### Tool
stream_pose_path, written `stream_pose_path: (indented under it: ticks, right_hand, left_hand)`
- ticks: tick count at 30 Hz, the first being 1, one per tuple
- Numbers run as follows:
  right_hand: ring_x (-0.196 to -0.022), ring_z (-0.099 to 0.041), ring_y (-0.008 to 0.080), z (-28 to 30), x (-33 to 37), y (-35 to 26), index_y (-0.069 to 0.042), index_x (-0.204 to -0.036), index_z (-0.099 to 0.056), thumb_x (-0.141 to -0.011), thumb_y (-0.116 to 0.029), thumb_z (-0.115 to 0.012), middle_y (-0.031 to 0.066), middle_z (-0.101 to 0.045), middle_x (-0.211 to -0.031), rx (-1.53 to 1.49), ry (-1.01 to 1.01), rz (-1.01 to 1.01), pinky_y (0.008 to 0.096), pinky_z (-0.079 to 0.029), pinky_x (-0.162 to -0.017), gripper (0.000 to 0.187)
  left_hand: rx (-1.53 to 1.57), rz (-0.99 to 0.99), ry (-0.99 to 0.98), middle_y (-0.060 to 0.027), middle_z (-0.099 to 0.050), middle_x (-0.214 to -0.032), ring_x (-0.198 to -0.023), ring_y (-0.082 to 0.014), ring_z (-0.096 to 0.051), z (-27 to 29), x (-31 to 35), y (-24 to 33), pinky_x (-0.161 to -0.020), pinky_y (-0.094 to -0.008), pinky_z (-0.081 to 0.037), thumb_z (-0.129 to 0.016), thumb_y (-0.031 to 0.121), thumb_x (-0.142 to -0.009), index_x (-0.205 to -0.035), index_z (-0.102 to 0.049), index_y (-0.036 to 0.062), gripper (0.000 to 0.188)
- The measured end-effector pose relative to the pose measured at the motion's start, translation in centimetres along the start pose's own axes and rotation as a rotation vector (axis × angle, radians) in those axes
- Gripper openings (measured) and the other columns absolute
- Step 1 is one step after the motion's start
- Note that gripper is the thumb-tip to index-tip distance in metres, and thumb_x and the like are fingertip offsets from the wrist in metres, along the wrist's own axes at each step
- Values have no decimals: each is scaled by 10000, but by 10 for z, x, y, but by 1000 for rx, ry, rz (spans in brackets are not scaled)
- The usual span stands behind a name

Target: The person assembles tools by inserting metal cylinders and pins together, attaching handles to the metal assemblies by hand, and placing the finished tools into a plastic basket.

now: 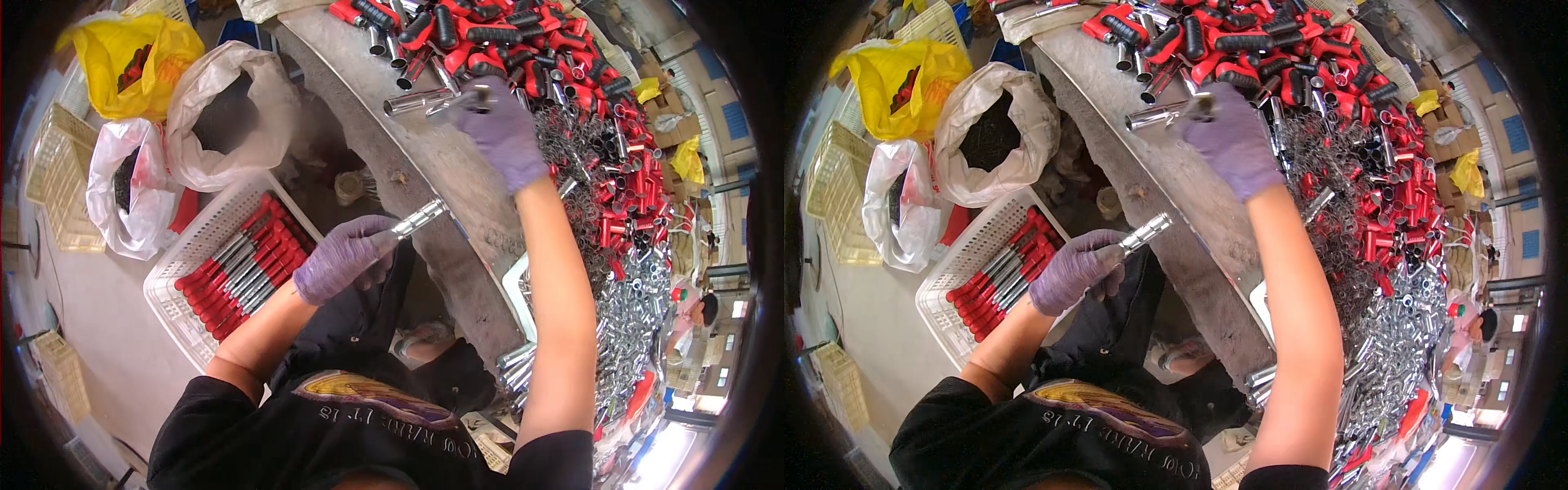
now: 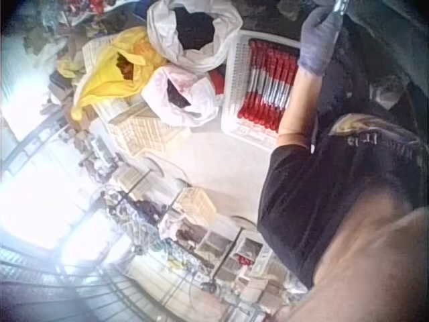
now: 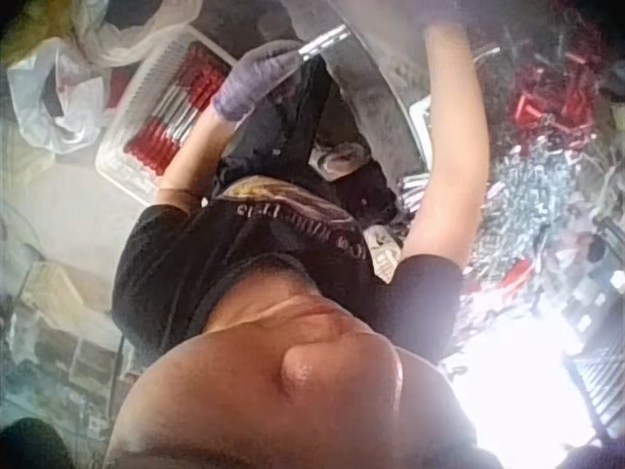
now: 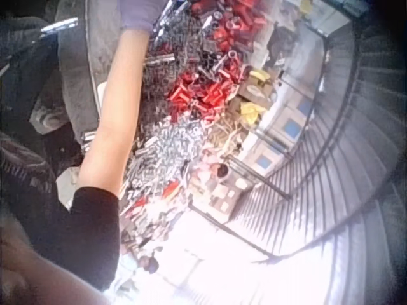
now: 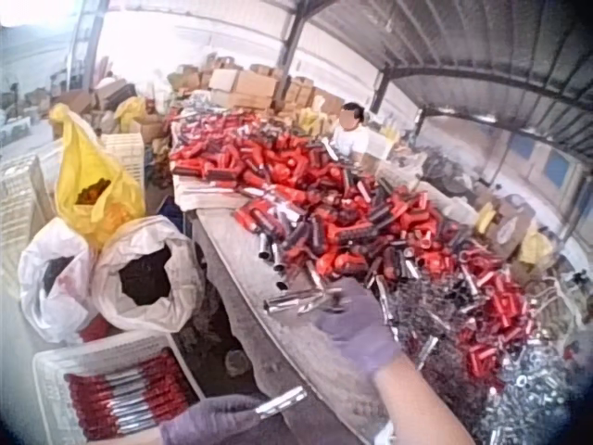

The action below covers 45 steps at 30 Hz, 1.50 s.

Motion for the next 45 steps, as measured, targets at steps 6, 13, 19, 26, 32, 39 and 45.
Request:
stream_pose_path:
  ticks: [6,13,19,26,32,39,45]
  right_hand:
    - [-567,-517,58,115,114,18,-71,-1049,-552,-710,-185,-761,2,-577,-757,-666,296,-504,198,-400,-477,414]
    - [-461,-474,32,181,236,41,-84,-1114,-532,-758,-231,-741,-16,-567,-693,-535,479,-641,174,-365,-403,438]
    - [-526,-514,86,176,305,36,-60,-971,-590,-843,-340,-656,12,-583,-718,-559,334,-700,226,-417,-484,316]
    - [-513,-510,197,148,335,9,-38,-849,-604,-936,-409,-492,58,-525,-576,-298,353,-583,319,-418,-525,397]
    - [-700,-506,130,142,351,10,-28,-827,-591,-943,-453,-458,31,-559,-727,-312,364,-699,271,-404,-661,460]
    - [-798,-614,247,132,321,63,-54,-965,-641,-889,-398,-525,125,-645,-860,-98,13,-623,346,-471,-758,370]
    - [-953,-596,341,50,289,110,-66,-980,-595,-836,-201,-535,149,-632,-997,519,-641,-581,426,-476,-824,206]
  left_hand:
    - [64,9,-180,-59,-604,-732,-495,-93,-520,-56,4,-7,-398,-208,-384,-592,419,-866,-978,-568,43,394]
    - [23,109,-456,-53,-625,-733,-464,-77,-498,-155,24,-38,-373,-191,-371,-591,429,-868,-913,-591,42,390]
    - [177,166,-548,-54,-607,-718,-453,-66,-491,-221,46,-63,-361,-176,-337,-628,527,-806,-895,-598,32,503]
    - [277,239,-736,-23,-570,-738,-421,-60,-447,-263,68,-93,-351,-188,-305,-611,488,-837,-1086,-531,53,507]
    - [45,221,-737,-5,-558,-751,-433,-46,-435,-256,66,-84,-366,-178,-311,-599,515,-842,-1202,-501,29,613]
    - [-98,258,-573,-8,-522,-641,-418,-51,-413,-219,51,-90,-368,-176,-294,-545,481,-893,-1277,-478,56,576]
    - [11,215,-526,-14,-520,-628,-409,-65,-415,-203,42,-95,-354,-185,-294,-523,469,-910,-1277,-471,55,556]
Point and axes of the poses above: each hand's wrist, its own x-axis away from the middle knuckle, its own z-axis out of the back of the hand, y = z × x, the point moved 9 cm from there along -x, towards the middle knuckle
